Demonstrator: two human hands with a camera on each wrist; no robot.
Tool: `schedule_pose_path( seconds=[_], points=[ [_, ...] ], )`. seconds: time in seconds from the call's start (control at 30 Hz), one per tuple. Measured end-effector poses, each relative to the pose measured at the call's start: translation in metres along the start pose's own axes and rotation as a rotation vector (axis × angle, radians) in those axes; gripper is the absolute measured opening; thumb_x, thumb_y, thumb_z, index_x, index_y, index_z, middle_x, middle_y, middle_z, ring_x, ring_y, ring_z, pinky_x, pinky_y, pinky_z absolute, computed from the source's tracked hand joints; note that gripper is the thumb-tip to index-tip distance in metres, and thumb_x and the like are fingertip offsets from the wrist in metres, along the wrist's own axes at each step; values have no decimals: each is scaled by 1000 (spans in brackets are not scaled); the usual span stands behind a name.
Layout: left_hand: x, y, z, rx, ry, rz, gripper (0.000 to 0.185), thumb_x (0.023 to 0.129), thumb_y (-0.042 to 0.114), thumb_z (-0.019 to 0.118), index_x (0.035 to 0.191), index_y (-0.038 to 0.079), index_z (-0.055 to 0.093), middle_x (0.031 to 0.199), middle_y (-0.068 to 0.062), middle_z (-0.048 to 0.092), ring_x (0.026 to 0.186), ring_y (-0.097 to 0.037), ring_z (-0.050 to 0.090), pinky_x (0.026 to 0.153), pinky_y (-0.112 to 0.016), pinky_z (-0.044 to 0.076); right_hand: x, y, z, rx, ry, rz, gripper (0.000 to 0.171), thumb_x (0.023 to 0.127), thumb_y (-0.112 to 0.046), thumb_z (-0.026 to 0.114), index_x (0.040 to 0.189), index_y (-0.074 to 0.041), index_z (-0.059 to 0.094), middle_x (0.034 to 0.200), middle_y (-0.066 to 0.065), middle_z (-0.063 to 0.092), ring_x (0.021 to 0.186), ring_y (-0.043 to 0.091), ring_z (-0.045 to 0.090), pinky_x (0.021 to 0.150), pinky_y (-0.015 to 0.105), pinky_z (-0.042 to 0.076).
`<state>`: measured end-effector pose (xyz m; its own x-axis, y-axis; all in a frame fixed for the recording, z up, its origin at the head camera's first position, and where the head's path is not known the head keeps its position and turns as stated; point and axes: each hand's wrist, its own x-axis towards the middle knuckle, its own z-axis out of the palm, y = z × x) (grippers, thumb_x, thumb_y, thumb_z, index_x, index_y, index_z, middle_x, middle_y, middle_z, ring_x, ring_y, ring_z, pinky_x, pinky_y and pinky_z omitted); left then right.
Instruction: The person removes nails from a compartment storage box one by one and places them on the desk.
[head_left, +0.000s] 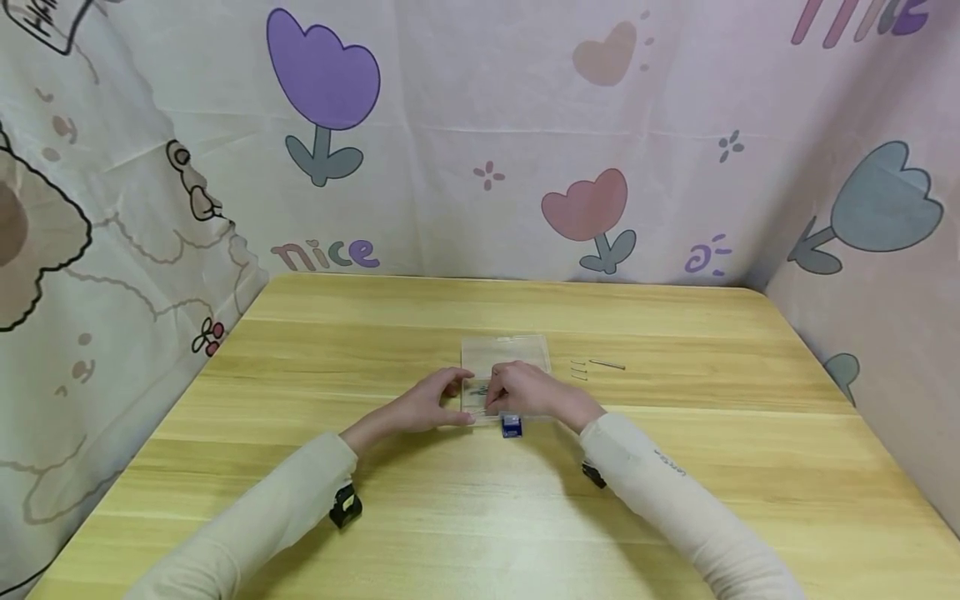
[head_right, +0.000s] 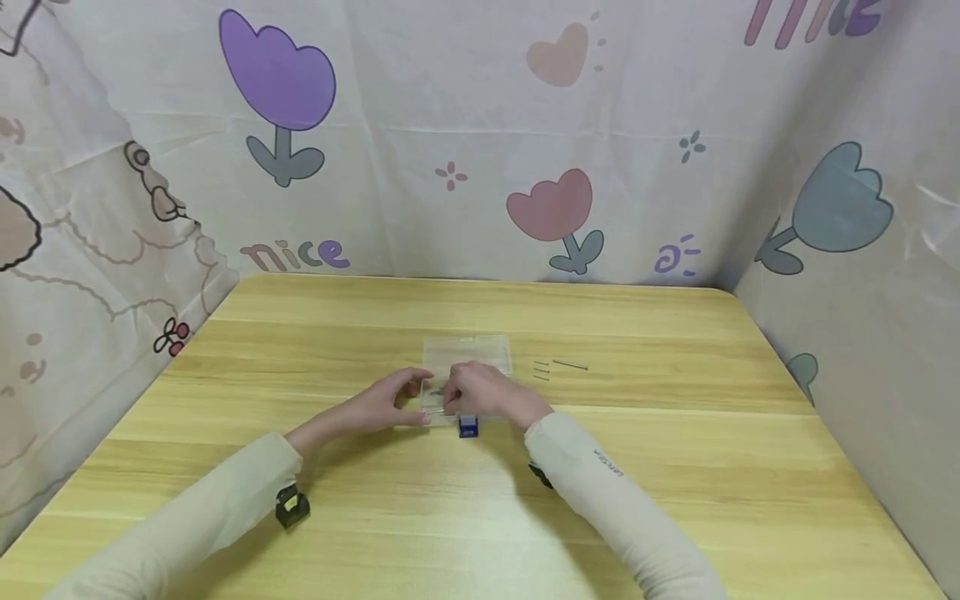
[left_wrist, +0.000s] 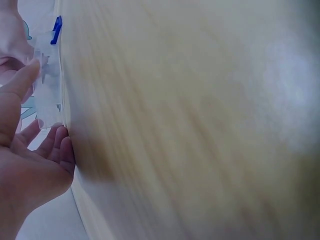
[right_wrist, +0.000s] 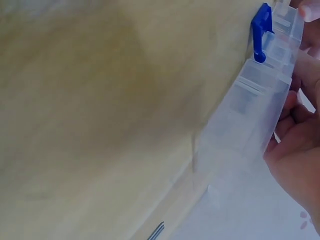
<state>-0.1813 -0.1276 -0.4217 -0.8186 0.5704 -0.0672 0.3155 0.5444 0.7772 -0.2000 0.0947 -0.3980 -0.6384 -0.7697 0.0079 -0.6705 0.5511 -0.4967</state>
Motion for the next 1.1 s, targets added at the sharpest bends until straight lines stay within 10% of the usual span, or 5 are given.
schedule_pose_path(
  seconds=[0.33, 1.1],
  points=[
    [2, 1, 1, 5, 4, 3, 70, 84, 24, 77, 139, -2, 43, 126, -13, 51, 110, -27, 49, 96, -43, 40, -16, 10, -26, 121, 97, 10, 5, 92, -6, 63, 92, -1, 66, 82, 1, 60, 70, 9, 51, 64, 24, 47],
    [0, 2, -1, 1, 1, -16, 72, 84, 25, 78, 140, -1, 42, 127, -12, 50, 110, -27, 48, 96, -42, 40, -86, 79, -59, 115, 255, 351, 13, 93, 0, 57, 100, 7, 64, 90, 11, 63, 84, 23, 56, 76, 37, 47]
  ],
)
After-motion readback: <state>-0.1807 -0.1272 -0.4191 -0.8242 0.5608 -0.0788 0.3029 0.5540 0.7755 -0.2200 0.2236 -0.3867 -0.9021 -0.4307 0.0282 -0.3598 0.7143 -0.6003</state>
